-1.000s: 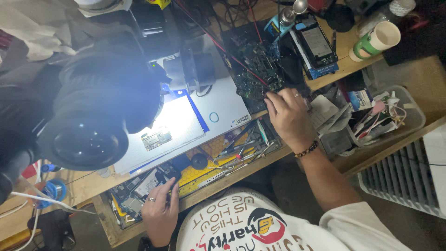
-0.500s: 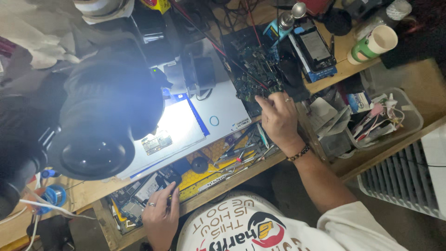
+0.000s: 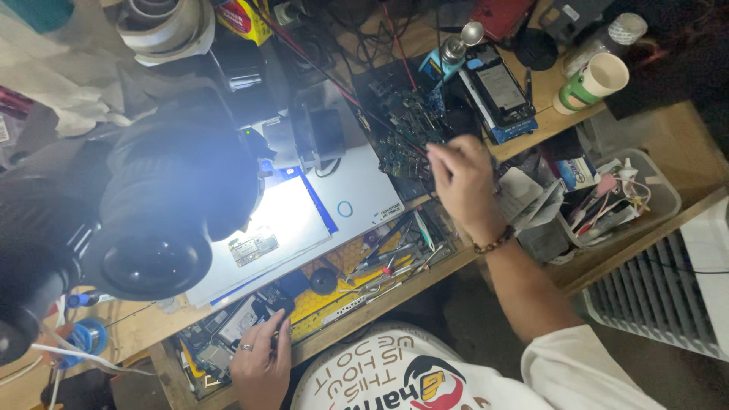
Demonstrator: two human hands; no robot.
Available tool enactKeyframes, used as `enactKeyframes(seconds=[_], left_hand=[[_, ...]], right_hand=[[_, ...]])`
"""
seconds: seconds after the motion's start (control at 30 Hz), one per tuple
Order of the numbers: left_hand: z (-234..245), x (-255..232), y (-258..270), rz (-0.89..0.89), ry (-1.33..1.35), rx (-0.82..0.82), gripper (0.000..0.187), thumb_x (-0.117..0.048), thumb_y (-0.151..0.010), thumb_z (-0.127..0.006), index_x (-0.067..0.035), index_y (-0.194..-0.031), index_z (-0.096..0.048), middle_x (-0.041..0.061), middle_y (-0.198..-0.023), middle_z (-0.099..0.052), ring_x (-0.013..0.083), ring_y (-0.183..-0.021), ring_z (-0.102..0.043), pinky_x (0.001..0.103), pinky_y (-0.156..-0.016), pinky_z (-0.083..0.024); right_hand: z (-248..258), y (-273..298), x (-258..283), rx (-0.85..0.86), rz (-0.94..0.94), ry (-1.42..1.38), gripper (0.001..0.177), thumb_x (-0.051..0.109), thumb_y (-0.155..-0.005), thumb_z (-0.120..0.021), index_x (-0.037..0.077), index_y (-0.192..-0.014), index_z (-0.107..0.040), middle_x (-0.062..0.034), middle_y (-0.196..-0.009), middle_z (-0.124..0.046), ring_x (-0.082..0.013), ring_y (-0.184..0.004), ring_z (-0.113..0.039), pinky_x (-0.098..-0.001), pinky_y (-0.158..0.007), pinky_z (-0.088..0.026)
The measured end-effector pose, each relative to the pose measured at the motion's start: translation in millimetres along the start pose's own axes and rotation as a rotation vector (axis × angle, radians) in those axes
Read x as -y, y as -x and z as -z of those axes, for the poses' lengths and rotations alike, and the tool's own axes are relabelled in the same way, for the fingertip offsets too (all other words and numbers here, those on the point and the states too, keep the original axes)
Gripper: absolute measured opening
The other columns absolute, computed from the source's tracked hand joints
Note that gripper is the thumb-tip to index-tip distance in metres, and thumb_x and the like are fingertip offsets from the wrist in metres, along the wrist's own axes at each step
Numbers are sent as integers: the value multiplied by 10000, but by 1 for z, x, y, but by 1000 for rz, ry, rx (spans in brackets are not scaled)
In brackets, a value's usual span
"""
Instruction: The person works on a small electronic circuit board under a microscope, using a soldering iron to apply heat and a pen-like tool to manipulate components. They handle several small circuit boards, moving them around the illuminated workspace and occasionally writing on a piece of paper.
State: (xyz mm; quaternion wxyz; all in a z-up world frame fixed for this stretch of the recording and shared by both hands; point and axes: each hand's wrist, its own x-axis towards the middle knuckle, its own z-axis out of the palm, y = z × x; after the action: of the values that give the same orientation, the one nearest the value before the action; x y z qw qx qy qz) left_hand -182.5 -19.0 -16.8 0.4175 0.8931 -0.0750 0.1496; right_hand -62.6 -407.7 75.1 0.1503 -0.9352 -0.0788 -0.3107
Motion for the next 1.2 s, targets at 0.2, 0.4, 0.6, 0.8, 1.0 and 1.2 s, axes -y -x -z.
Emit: enactKeyframes(seconds=[0.2,0.4,0.6,0.8,1.0,1.2], left_hand=[[-1,2,1,-24,-24,-5,219,-83,-854,-770,-74,-1072,-760,100,-906,-732,212,-742,-698,323,-639,-558],[-1,2,1,-10,-19,-3,219,-87,-845,-775,-67,-1063,-760,100,-901,-734,208,-739,-703,321,-630,-557],[1,-2,-1,-18,-19,-7,212,-74,-841,-780,-66,-1052,-760,100,-900,-735,207,-751,-707,317,-635,-558],[0,-3,-2,-24,-29,-11,212,-72,-835,-786,-65,-1046,-760,102,-896,-733,209,-760,-705,320,-639,-549],[1,-3,-2,-4,-39,4,206,-75,-836,-786,-64,-1040,-764,99,-887,-735,205,-739,-702,319,-618,-547],[1,-4,-3,-2,-33,7,203,-75,-840,-782,-61,-1042,-763,100,-896,-737,206,-748,-707,317,-611,-550]], right_hand=[[-9,-36,-33,47,-26,122,332,303,-910,-848,14,-1045,-754,-137,-977,-612,-315,-939,-615,-422,-834,-509],[-18,-47,-28,119,-15,255,376,326,-821,-850,0,-993,-774,-138,-910,-628,-327,-889,-632,-450,-768,-512],[-12,-37,-44,37,-95,150,195,207,-945,-808,46,-1054,-782,-97,-993,-667,-275,-906,-668,-403,-798,-538],[-6,-41,-41,166,-96,64,348,284,-841,-884,3,-1009,-766,-127,-957,-675,-275,-797,-673,-376,-690,-545],[-7,-43,-42,138,-169,-27,233,212,-891,-843,23,-1007,-771,-106,-923,-705,-225,-728,-705,-338,-658,-549],[-1,-44,-45,-10,-71,9,106,126,-950,-818,38,-998,-782,-105,-920,-731,-233,-740,-704,-333,-647,-534]])
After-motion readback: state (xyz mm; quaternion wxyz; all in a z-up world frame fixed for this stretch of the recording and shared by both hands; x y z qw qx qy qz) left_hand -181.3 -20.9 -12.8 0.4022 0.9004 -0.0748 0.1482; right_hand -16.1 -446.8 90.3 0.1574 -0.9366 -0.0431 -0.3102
